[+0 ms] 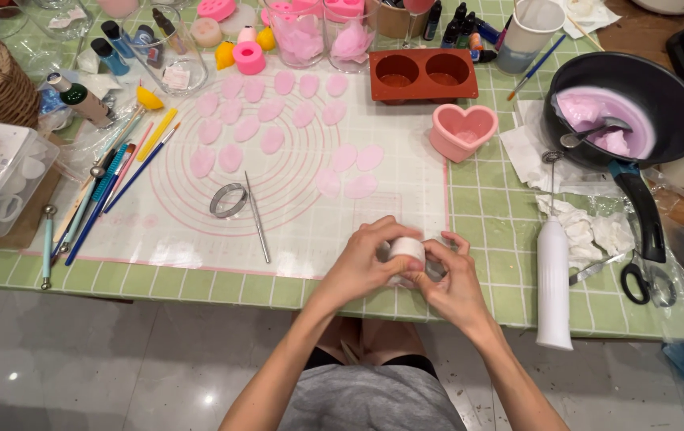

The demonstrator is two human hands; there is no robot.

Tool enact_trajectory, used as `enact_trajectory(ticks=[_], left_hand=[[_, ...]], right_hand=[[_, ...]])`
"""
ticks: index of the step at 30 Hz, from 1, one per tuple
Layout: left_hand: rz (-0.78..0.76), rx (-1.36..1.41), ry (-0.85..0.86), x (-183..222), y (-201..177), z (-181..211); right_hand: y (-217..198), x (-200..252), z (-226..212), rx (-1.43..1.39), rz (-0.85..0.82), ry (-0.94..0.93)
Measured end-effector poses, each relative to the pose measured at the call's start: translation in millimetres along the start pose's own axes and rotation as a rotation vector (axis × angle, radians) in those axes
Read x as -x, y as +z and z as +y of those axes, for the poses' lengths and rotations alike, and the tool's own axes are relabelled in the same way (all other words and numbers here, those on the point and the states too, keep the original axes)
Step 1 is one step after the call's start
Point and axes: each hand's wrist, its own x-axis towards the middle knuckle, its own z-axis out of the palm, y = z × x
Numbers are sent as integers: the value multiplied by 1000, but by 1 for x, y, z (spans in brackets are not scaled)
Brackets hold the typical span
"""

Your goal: The recorder is seen shaping and assembling various pink wax elements to create decorative candles at a workshop station.

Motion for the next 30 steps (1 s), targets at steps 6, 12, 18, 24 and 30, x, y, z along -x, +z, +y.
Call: enact_trajectory(ticks=[6, 12, 18, 24, 30], left_hand=[[79, 108, -63, 10, 2, -22], [219, 10, 89, 8, 19, -53], [-19, 203, -142, 7, -2, -29], [163, -76, 23, 16, 9, -25], [226, -27, -61, 16, 21, -35]], right_hand=[[5, 4, 13, -7, 25, -53], [4, 2, 7, 12, 16, 6], [6, 4, 16, 25, 15, 29], [2, 2, 10, 15, 5, -39], [2, -1, 6, -7, 14, -73]])
